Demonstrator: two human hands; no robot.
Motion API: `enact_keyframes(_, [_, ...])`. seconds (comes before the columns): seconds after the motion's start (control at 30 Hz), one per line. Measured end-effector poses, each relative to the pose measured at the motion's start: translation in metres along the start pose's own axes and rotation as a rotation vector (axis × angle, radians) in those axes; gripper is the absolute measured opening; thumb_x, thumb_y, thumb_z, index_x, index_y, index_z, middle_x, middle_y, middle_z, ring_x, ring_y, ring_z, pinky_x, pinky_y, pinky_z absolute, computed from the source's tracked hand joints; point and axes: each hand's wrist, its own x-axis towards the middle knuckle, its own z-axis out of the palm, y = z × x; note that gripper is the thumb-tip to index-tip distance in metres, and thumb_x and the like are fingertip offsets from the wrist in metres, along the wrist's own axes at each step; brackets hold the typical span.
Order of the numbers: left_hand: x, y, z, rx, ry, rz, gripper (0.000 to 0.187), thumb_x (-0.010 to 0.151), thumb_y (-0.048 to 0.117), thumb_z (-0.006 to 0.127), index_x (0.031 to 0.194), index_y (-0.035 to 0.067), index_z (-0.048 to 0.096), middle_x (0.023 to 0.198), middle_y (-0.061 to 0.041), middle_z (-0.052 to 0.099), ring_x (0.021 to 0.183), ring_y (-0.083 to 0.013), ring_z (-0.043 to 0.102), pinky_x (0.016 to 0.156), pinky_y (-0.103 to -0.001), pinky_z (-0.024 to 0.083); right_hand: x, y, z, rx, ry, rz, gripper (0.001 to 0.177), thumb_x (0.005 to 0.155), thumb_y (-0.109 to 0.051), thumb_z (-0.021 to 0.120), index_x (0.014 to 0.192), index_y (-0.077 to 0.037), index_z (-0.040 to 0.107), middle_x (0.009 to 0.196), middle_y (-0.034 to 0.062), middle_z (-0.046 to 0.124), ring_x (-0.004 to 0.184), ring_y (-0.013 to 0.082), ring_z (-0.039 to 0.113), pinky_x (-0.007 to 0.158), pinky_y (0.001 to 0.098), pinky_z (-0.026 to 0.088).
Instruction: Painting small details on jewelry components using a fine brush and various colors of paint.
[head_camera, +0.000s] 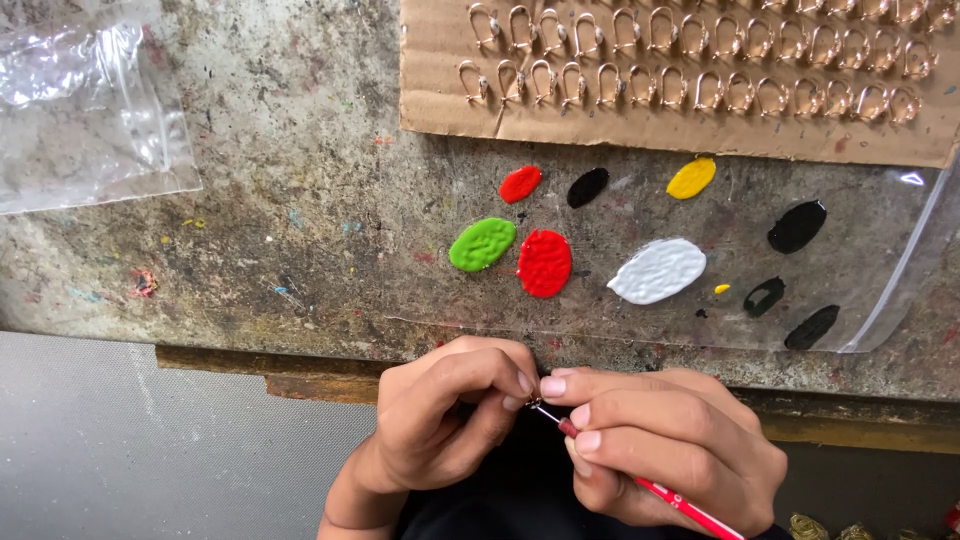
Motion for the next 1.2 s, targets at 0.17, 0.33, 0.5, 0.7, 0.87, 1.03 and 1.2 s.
enact_keyframes(0.17, [0.0, 0.0, 0.0001, -0.002, -0.003, 0.0, 0.003, 0.102, -0.002, 0.054, 0.104, -0.003, 0.056, 0.091, -0.017, 0.066, 0.082, -0.0265, 0.073, 0.073, -0.028, 0.06, 0.0002, -0.001, -0.0005, 0.002, 0.005, 0.014, 0.006, 0.088, -0.016, 0.068, 0.085, -0.014, 0.064, 0.079, -0.0008, 0.071, 0.072, 0.0171, 0.086, 0.06, 0.0154, 0.065])
enact_keyframes(0.33, [-0.0003, -0.0001, 0.0006, -0.005, 0.003, 0.002, 0.003, 0.102, -0.002, 0.054, 0.103, -0.003, 0.057, 0.091, -0.016, 0.066, 0.082, -0.0269, 0.073, 0.074, -0.029, 0.061, -0.0006, -0.0003, -0.0005, 0.003, 0.002, 0.002, 0.005, 0.089, -0.016, 0.069, 0.086, -0.014, 0.064, 0.08, -0.0008, 0.072, 0.074, 0.0172, 0.086, 0.06, 0.0153, 0.064])
enact_keyframes(0.5, [-0.0011, -0.0001, 0.0007, -0.007, 0.005, -0.008, 0.003, 0.102, -0.002, 0.054, 0.103, -0.003, 0.057, 0.091, -0.017, 0.066, 0.082, -0.0264, 0.073, 0.073, -0.028, 0.06, 0.0002, -0.0002, -0.0021, 0.008, -0.014, 0.001, 0.005, 0.089, -0.016, 0.068, 0.086, -0.014, 0.064, 0.081, -0.0005, 0.072, 0.074, 0.0176, 0.086, 0.06, 0.0157, 0.065])
enact_keyframes(0.7, [0.0006, 0.0013, 0.0005, -0.001, 0.003, -0.009, 0.003, 0.102, -0.001, 0.054, 0.103, -0.002, 0.057, 0.092, -0.017, 0.067, 0.082, -0.0255, 0.073, 0.074, -0.028, 0.06, -0.0013, -0.0023, 0.0023, -0.01, 0.037, 0.031, 0.007, 0.089, -0.016, 0.068, 0.084, -0.014, 0.063, 0.079, -0.0015, 0.071, 0.072, 0.017, 0.085, 0.059, 0.0159, 0.064])
enact_keyframes(0.87, [-0.0003, 0.0006, 0.0004, 0.008, -0.001, -0.009, 0.003, 0.102, -0.002, 0.054, 0.104, -0.002, 0.057, 0.092, -0.016, 0.067, 0.083, -0.0255, 0.073, 0.074, -0.028, 0.06, 0.0, -0.0023, 0.0016, -0.006, 0.026, 0.02, 0.007, 0.089, -0.017, 0.068, 0.084, -0.014, 0.064, 0.078, -0.001, 0.071, 0.071, 0.0172, 0.086, 0.058, 0.0154, 0.064])
enact_keyframes(1.03, [0.0002, 0.0012, 0.0004, -0.001, 0.005, -0.008, 0.003, 0.102, -0.003, 0.054, 0.103, -0.003, 0.057, 0.091, -0.017, 0.067, 0.082, -0.0258, 0.073, 0.074, -0.028, 0.06, -0.001, -0.0031, 0.0042, -0.018, 0.077, 0.048, 0.008, 0.088, -0.017, 0.067, 0.081, -0.014, 0.063, 0.075, -0.0018, 0.07, 0.068, 0.0165, 0.085, 0.056, 0.0154, 0.062])
enact_keyframes(1.2, [0.0006, 0.0011, 0.0007, -0.007, 0.007, -0.01, 0.003, 0.102, -0.002, 0.055, 0.103, -0.002, 0.057, 0.091, -0.017, 0.067, 0.082, -0.0255, 0.073, 0.073, -0.028, 0.06, -0.0015, -0.0007, 0.0009, -0.007, 0.025, 0.014, 0.007, 0.089, -0.018, 0.068, 0.085, -0.014, 0.064, 0.078, -0.0014, 0.071, 0.071, 0.0169, 0.086, 0.059, 0.0151, 0.065])
